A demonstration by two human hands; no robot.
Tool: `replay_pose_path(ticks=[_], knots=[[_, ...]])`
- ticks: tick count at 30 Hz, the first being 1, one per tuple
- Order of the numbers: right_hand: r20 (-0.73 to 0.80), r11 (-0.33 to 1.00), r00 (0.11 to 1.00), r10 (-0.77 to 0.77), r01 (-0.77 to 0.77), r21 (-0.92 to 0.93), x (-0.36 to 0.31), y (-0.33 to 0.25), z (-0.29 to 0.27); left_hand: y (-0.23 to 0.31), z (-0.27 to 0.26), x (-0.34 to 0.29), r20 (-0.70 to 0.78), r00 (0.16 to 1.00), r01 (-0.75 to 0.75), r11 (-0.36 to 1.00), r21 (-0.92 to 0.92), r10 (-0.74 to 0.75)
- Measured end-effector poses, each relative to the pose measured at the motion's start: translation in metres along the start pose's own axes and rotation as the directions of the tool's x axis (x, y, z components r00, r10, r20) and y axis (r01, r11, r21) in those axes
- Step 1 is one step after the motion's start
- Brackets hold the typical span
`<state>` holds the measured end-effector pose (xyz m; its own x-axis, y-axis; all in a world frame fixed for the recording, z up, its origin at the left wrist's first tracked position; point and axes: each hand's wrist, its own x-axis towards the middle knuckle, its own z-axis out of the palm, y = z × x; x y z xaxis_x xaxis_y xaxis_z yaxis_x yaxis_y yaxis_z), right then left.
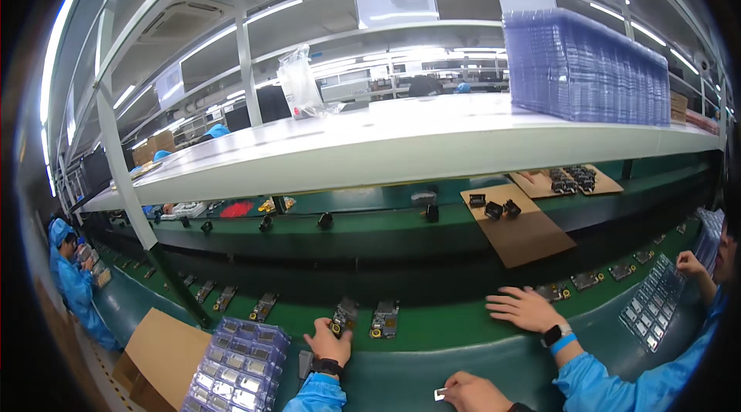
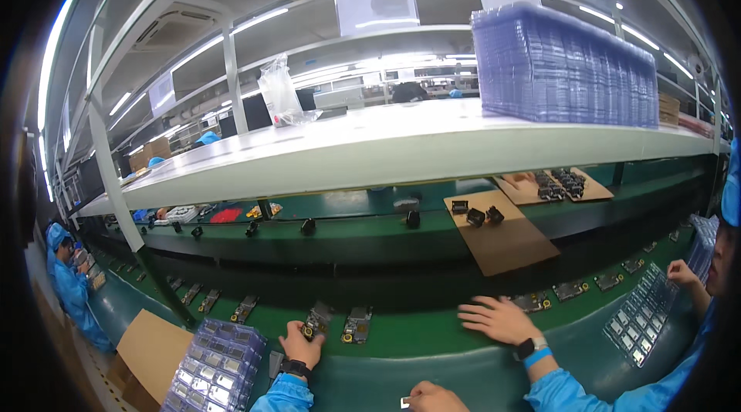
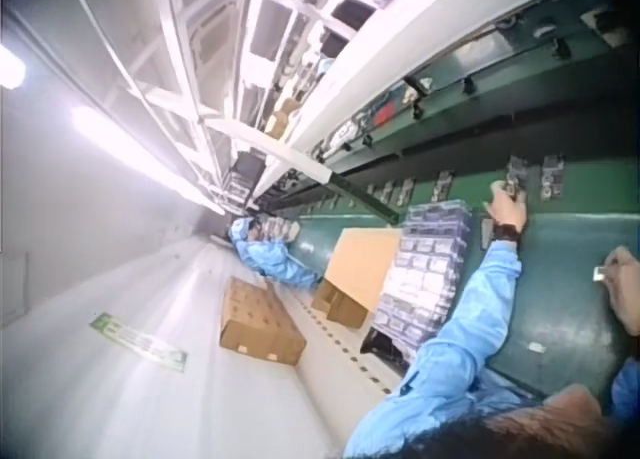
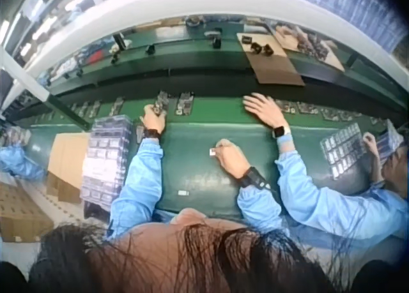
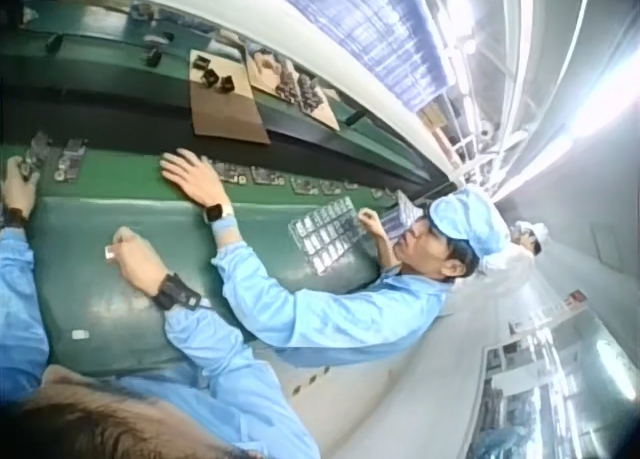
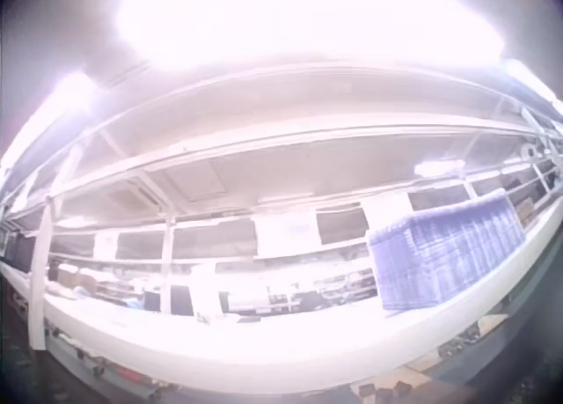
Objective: Assembling electronic components on a printed circuit board at a factory assembly line station.
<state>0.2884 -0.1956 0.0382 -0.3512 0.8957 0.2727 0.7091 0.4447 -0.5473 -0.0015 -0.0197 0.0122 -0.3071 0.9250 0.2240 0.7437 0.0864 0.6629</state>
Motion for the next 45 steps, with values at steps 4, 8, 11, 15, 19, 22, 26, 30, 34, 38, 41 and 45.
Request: replay_pose_path(ticks=[4, 8, 11, 15, 19, 22, 26, 30, 34, 38, 41, 45], knots=[[-0.317, 0.978, 0.945, -0.087, 0.142, 0.155, 0.008, -0.011, -0.006, -0.044, 0.001, -0.019, -0.219, 0.962, -0.264, 0.747, -0.611, 0.161], [-0.449, 0.949, 0.871, -0.200, 0.285, 0.131, 0.010, -0.054, -0.022, 0.006, -0.056, -0.109, 0.262, 0.963, 0.195, 0.509, -0.838, 0.061], [-0.474, 0.922, 0.831, -0.289, 0.375, 0.096, 0.015, -0.067, -0.018, 0.043, -0.080, -0.162, 0.396, 0.893, 0.199, 0.603, -0.772, 0.212], [-0.469, 0.908, 0.817, -0.337, 0.413, 0.067, 0.022, -0.064, -0.004, 0.055, -0.086, -0.176, 0.452, 0.842, 0.194, 0.616, -0.763, 0.294], [-0.451, 0.915, 0.831, -0.327, 0.398, 0.070, 0.024, -0.062, 0.003, 0.049, -0.082, -0.176, 0.472, 0.829, 0.251, 0.555, -0.793, 0.300], [-0.438, 0.923, 0.837, -0.328, 0.383, 0.042, 0.024, -0.064, 0.006, 0.045, -0.080, -0.179, 0.466, 0.825, 0.252, 0.530, -0.809, 0.319], [-0.451, 0.922, 0.836, -0.311, 0.380, 0.069, 0.022, -0.063, 0.010, 0.044, -0.078, -0.183, 0.460, 0.828, 0.264, 0.502, -0.824, 0.320], [-0.452, 0.927, 0.840, -0.300, 0.369, 0.072, 0.021, -0.065, 0.010, 0.043, -0.079, -0.181, 0.491, 0.803, 0.283, 0.508, -0.813, 0.338], [-0.449, 0.931, 0.844, -0.293, 0.359, 0.068, 0.019, -0.065, 0.011, 0.045, -0.079, -0.182, 0.473, 0.811, 0.258, 0.515, -0.817, 0.344], [-0.449, 0.934, 0.846, -0.288, 0.352, 0.063, 0.018, -0.063, 0.011, 0.045, -0.078, -0.183, 0.445, 0.830, 0.234, 0.514, -0.825, 0.336], [-0.446, 0.932, 0.845, -0.295, 0.357, 0.061, 0.018, -0.063, 0.010, 0.047, -0.077, -0.185, 0.452, 0.839, 0.273, 0.482, -0.833, 0.305], [-0.444, 0.931, 0.841, -0.308, 0.362, 0.041, 0.018, -0.064, 0.011, 0.049, -0.078, -0.182, 0.507, 0.819, 0.296, 0.560, -0.774, 0.268]])
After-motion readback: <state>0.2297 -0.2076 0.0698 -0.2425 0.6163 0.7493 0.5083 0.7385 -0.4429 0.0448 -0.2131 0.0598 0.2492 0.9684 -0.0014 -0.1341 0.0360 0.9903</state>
